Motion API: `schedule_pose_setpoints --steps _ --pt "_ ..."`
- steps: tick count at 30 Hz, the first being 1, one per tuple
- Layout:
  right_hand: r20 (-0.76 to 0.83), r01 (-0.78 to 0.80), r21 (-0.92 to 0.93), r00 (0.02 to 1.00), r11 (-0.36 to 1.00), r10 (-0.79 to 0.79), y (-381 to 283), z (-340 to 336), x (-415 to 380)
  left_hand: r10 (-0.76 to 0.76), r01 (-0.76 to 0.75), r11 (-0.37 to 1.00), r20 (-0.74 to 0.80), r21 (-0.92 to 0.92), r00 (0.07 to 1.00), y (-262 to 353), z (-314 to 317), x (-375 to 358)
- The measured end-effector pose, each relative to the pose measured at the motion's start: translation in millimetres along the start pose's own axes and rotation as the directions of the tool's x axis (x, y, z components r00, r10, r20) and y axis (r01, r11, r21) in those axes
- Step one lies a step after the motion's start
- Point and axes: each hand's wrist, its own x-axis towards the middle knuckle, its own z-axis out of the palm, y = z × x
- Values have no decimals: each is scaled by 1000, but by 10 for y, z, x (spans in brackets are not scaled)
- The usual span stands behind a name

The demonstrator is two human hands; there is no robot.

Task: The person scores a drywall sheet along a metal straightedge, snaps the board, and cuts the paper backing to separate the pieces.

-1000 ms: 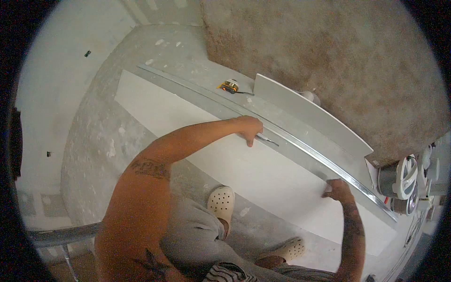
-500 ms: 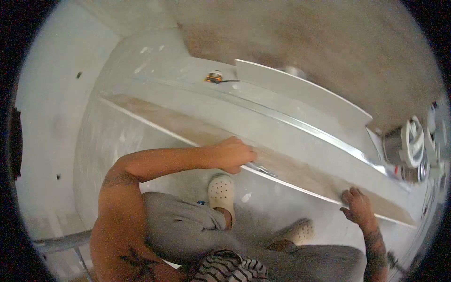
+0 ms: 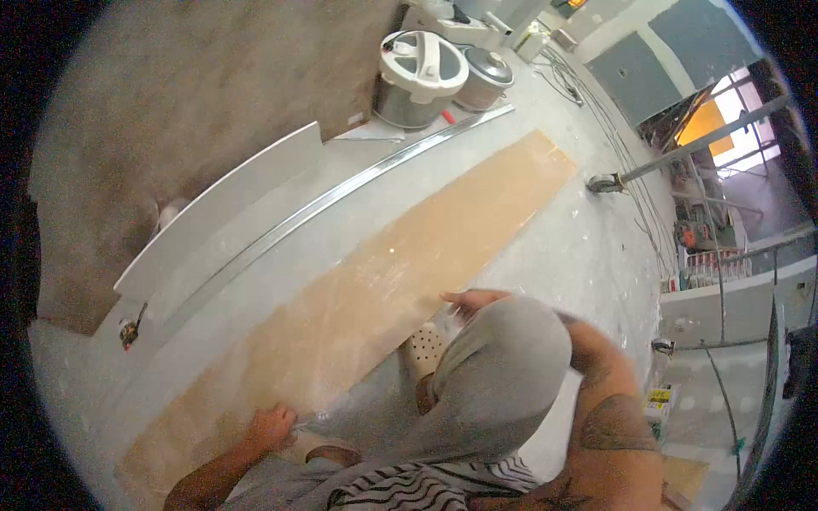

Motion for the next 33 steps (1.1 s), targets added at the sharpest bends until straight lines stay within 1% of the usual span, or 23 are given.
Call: schedule_pose_setpoints --steps 1,2,3,5,6,9,10,12,13,14,15,16,17,18,20,22,23,25,27,29,31,32,33 --pt "-112 11 108 994 994 1 67 162 52 60 -60 998 -6 26 998 -28 -44 -8" --pt "-65 17 272 998 962 1 162 227 343 62 -62 997 -9 43 998 -30 -33 18" --pt "-62 25 279 998 960 -8 158 380 449 65 -65 996 5 54 998 -20 -56 23" --pt "-363 476 519 875 710 -321 177 629 602 66 -68 995 30 68 997 -24 -117 62" --pt "-417 509 579 856 636 -305 181 640 717 66 -64 995 -12 78 998 -33 -146 84" --pt "-512 642 498 760 583 -399 119 371 863 67 -60 996 -112 64 991 -101 -231 295" --pt "-462 639 508 768 577 -444 74 223 861 83 -76 996 -158 49 984 -120 -274 363" --pt "-204 479 481 876 735 -438 10 -256 681 8 -3 1000 -178 31 984 -24 -535 575" --pt "-26 264 459 958 848 -285 -111 -453 447 -27 28 1000 -118 2 993 -48 -552 650" --pt "11 99 298 994 949 -107 -189 -584 216 -63 61 998 -58 -32 996 -88 -527 737" --pt "-72 19 -96 997 995 -26 -339 -616 -109 -62 61 998 -52 -21 997 -116 -536 821" --pt "-89 47 -416 992 908 -92 -367 -742 -256 -55 55 998 -42 -12 998 -133 -526 874" --pt "-150 -101 -609 989 787 10 -489 -827 -276 -77 76 997 -27 -28 997 -162 -507 899" --pt "-43 45 -653 994 756 -96 -497 -930 -323 -60 59 998 -33 -32 998 -194 -496 924" --pt "-103 -25 -151 995 988 10 -445 -876 -95 -27 26 999 -37 -36 999 -216 -475 905" --pt "-137 -6 320 989 948 53 -465 -526 160 0 0 1000 -15 -20 1000 -214 -579 883" --pt "-195 48 526 979 849 66 -385 -166 313 15 -15 1000 -11 -9 1000 -237 -609 881" --pt "-184 326 864 914 384 -361 -170 553 719 77 -82 995 -89 -57 993 -255 -603 859" --pt "-309 475 874 710 106 -632 -187 1205 1149 77 -82 993 -54 -82 996 -258 -675 855" --pt "-375 492 868 737 66 -563 -395 1515 1160 70 -72 991 -21 -111 997 -257 -679 833" --pt "-422 511 859 753 44 -505 -493 1522 1199 -3 -32 985 -199 -170 980 -258 -688 838" --pt "-399 486 872 769 52 -499 -489 1495 1188 -4 -31 984 -202 -173 979 -288 -696 870" --pt "-376 464 884 785 65 -492 -471 1463 1203 -87 -55 888 -284 -456 955 -313 -825 964"
